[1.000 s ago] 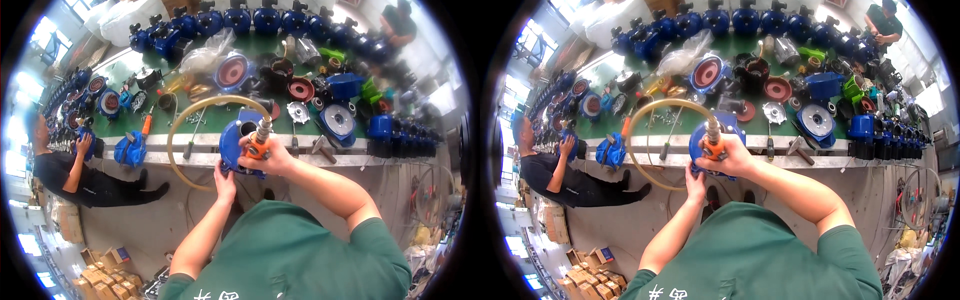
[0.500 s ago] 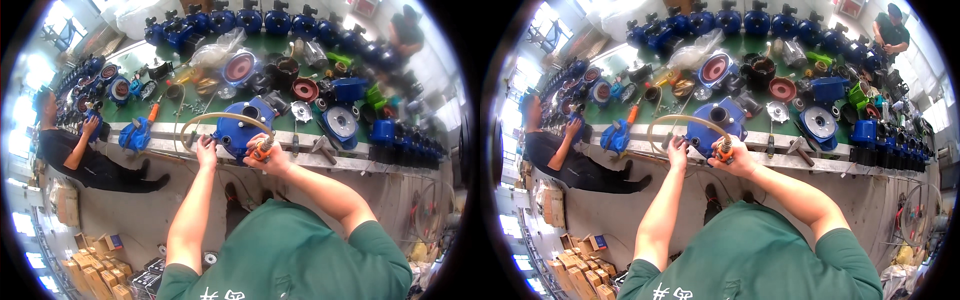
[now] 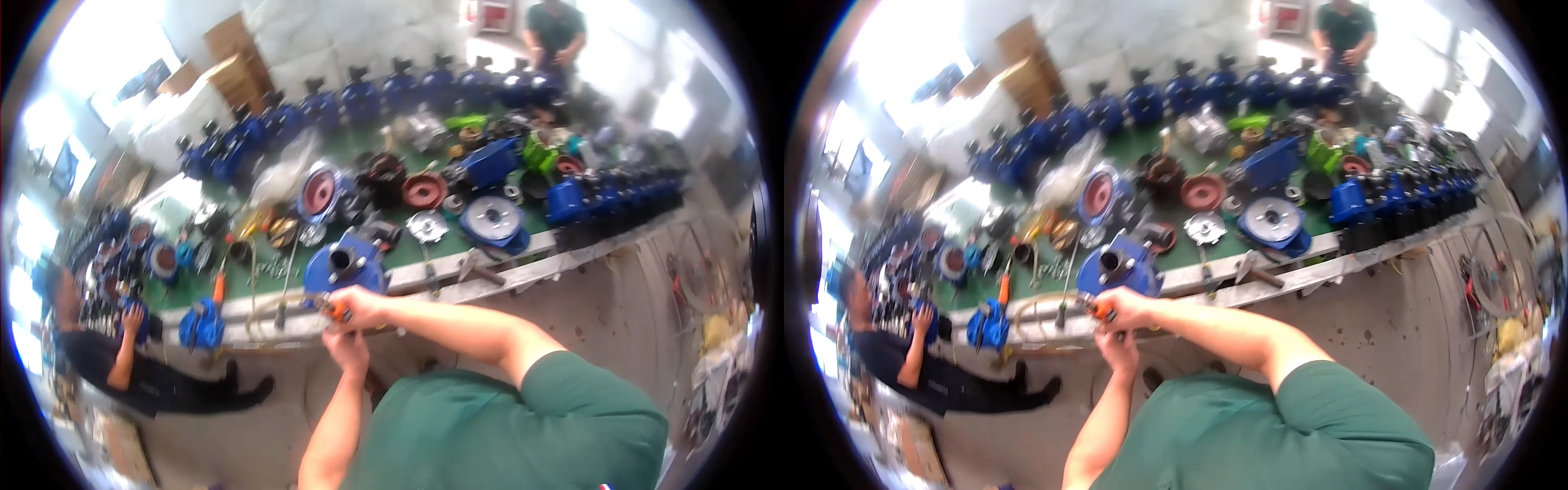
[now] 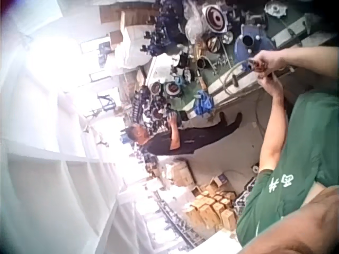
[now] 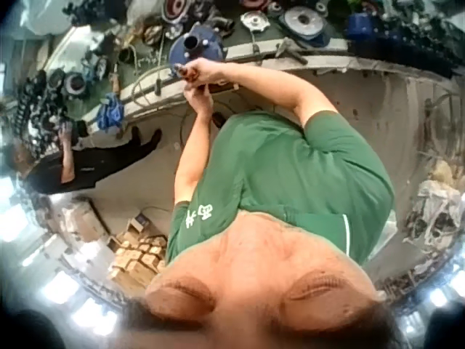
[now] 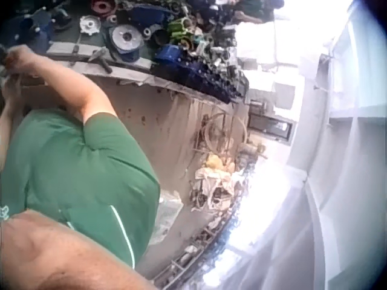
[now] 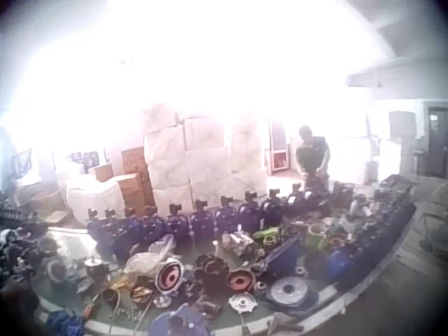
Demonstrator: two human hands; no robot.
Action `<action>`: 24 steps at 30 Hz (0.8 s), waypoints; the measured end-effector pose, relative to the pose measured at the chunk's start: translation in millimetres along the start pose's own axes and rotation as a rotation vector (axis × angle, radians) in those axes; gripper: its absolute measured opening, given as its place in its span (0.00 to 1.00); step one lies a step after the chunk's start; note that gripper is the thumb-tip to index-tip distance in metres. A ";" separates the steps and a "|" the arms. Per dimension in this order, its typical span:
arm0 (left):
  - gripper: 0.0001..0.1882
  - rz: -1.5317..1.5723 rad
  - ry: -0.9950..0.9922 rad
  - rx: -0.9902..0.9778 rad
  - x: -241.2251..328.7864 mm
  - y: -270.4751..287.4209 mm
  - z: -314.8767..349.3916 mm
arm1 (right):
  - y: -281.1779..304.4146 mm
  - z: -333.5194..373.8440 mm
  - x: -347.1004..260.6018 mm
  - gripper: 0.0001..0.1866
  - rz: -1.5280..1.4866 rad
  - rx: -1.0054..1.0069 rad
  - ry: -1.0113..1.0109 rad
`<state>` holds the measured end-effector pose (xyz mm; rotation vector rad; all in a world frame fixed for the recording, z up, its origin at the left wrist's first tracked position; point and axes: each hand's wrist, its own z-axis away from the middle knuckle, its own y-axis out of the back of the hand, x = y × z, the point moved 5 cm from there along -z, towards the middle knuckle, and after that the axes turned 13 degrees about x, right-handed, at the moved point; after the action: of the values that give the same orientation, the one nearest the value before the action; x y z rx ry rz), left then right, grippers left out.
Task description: The person assembles water pumps by fastening pump housings with a pneumatic screwdriver, installing impellers, plates, and seals using screwdrivers and by hand, and wiping components with a cloth.
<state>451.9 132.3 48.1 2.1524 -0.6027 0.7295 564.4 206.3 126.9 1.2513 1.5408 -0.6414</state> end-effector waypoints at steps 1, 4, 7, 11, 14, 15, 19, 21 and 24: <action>0.16 -0.075 0.005 -0.020 0.7 -0.8 0.9 | -1.4 1.1 -1.9 0.18 0.014 -0.032 -0.033; 0.21 -0.050 -0.025 -0.052 -4.8 -0.9 2.0 | -9.0 1.1 -1.5 0.23 -0.066 -0.064 -0.098; 0.23 0.015 0.054 -0.038 -16.7 -13.4 9.6 | -9.6 0.8 4.2 0.16 -0.020 -0.088 -0.208; 0.26 0.074 0.177 0.051 -0.8 -21.3 11.2 | 0.5 3.2 4.8 0.16 0.019 -0.159 -0.226; 0.27 0.304 0.265 0.139 -14.8 -27.5 6.3 | -5.9 -3.4 0.0 0.16 0.062 -0.195 -0.148; 0.27 0.301 0.267 0.141 -21.9 -29.6 6.6 | -6.9 -6.1 -1.3 0.16 0.098 -0.215 -0.145; 0.26 0.737 0.481 0.134 -12.4 -34.6 0.4 | -12.9 -5.1 2.5 0.17 0.137 -0.107 0.118; 0.24 0.421 0.328 0.144 -38.1 -46.4 4.1 | -7.3 0.1 6.6 0.17 0.150 -0.052 0.053; 0.25 0.713 0.657 0.018 -83.2 -62.6 23.5 | -15.0 -0.4 12.1 0.16 0.167 -0.035 -0.025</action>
<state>437.6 165.8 -52.2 1.5305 -0.9899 1.7278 550.8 206.5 113.2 1.3244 1.4037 -0.5175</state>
